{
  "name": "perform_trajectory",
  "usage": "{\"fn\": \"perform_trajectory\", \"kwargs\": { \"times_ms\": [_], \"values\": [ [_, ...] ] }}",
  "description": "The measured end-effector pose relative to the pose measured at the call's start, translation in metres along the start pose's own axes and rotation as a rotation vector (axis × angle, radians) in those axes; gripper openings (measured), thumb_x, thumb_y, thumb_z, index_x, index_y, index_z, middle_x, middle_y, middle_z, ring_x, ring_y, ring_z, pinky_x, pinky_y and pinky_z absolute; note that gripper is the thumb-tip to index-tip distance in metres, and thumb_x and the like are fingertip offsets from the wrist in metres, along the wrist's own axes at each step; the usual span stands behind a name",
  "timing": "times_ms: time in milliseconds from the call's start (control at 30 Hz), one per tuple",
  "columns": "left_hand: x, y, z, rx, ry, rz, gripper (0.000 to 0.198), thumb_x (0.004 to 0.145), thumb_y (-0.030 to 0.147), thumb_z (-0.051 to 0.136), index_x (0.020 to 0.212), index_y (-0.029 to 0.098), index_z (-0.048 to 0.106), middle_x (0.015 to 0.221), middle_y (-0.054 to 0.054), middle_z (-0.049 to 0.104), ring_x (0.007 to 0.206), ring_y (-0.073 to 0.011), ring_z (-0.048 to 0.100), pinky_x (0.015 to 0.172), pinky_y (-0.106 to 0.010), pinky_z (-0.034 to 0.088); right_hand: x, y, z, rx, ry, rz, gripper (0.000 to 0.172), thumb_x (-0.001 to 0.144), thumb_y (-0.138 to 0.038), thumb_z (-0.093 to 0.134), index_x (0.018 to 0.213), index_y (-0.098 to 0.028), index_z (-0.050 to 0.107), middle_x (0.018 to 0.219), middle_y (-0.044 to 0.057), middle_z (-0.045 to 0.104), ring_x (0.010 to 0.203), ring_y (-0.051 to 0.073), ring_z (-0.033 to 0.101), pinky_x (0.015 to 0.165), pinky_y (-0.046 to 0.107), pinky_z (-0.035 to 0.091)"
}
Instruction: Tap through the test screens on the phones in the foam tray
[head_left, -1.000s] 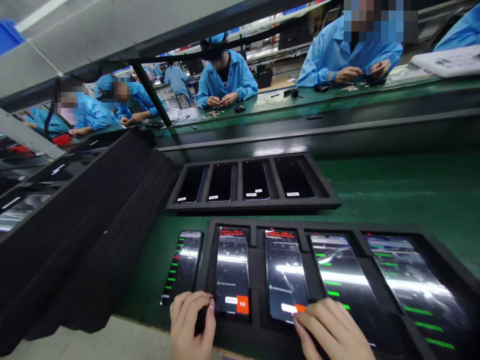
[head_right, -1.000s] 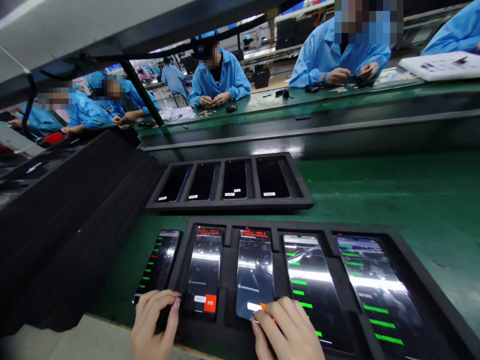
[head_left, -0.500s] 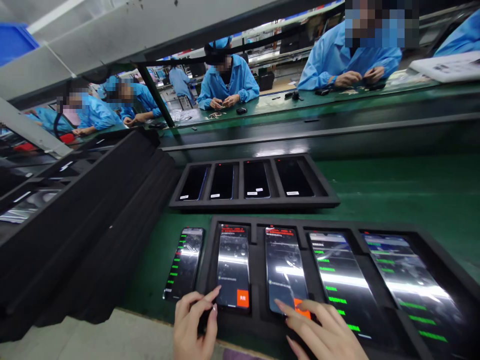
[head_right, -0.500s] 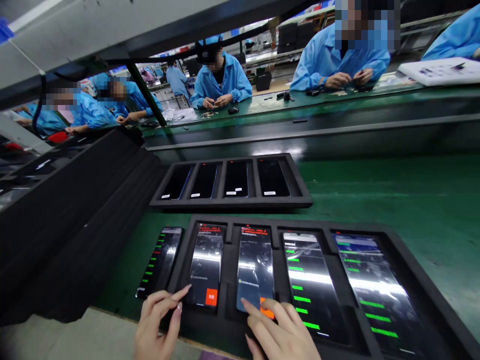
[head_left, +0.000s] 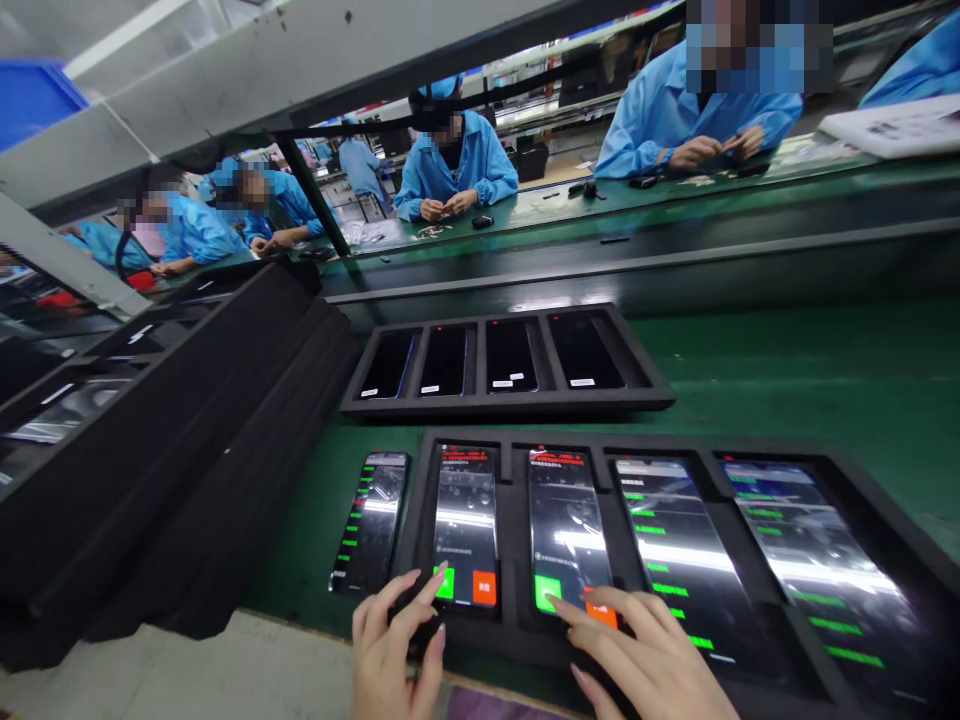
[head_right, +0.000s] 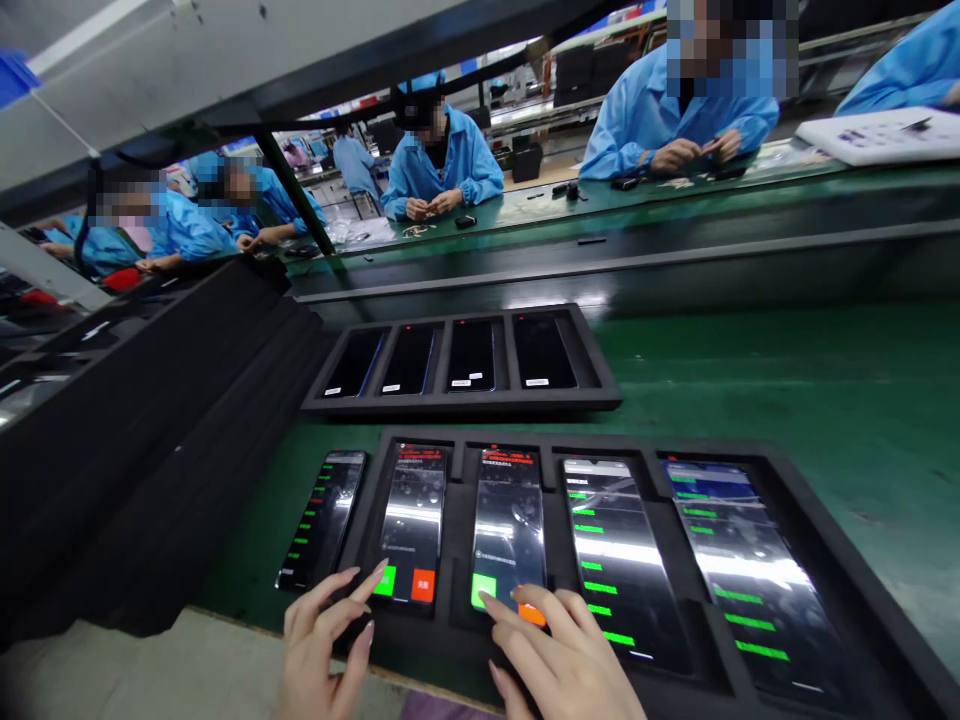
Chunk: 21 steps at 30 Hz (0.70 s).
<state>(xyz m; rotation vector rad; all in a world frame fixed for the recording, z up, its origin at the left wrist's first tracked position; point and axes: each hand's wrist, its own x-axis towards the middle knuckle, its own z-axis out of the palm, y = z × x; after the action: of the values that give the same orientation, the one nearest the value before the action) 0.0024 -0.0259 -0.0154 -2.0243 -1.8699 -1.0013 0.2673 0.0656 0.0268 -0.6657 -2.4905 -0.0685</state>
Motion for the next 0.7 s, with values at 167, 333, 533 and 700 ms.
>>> {"fn": "perform_trajectory", "kwargs": {
  "times_ms": [167, 333, 533, 700],
  "values": [
    [0.001, -0.006, -0.003, 0.131, -0.061, 0.182, 0.017, 0.090, 0.015, 0.049, 0.104, 0.021, 0.057, 0.110, -0.010, 0.073, 0.101, -0.0198, 0.066, 0.080, -0.034, 0.041, 0.005, -0.005, -0.005, 0.058, -0.124, 0.023, 0.026, 0.086, -0.024, 0.058, 0.111, -0.019, 0.062, 0.119, 0.004, 0.067, 0.112, 0.026, 0.060, 0.088, 0.039, 0.047],
    [0.001, -0.007, -0.001, 0.124, 0.069, 0.131, 0.012, 0.093, 0.020, 0.048, 0.099, 0.023, 0.058, 0.102, -0.010, 0.073, 0.091, -0.0213, 0.066, 0.075, -0.036, 0.041, -0.009, -0.011, -0.020, 0.092, -0.046, 0.155, 0.025, 0.086, -0.021, 0.049, 0.108, -0.018, 0.062, 0.119, 0.006, 0.067, 0.113, 0.028, 0.060, 0.092, 0.044, 0.049],
    [0.024, 0.042, 0.017, -0.093, 0.112, 0.151, 0.019, 0.088, 0.009, 0.056, 0.100, 0.024, 0.057, 0.097, -0.005, 0.075, 0.099, -0.0219, 0.064, 0.084, -0.037, 0.042, -0.069, 0.019, -0.045, 0.013, 0.285, 0.369, 0.024, 0.091, -0.012, 0.049, 0.112, -0.018, 0.060, 0.109, 0.007, 0.068, 0.105, 0.021, 0.062, 0.085, 0.030, 0.053],
    [0.063, 0.117, 0.048, -0.230, -0.150, 0.320, 0.041, 0.089, 0.020, 0.050, 0.130, 0.016, 0.048, 0.105, -0.007, 0.073, 0.111, -0.0222, 0.061, 0.091, -0.036, 0.041, -0.120, 0.069, -0.068, -0.213, 0.267, 0.510, 0.025, 0.099, -0.026, 0.045, 0.118, -0.018, 0.060, 0.112, 0.011, 0.062, 0.106, 0.025, 0.060, 0.084, 0.037, 0.051]
  ]
}}
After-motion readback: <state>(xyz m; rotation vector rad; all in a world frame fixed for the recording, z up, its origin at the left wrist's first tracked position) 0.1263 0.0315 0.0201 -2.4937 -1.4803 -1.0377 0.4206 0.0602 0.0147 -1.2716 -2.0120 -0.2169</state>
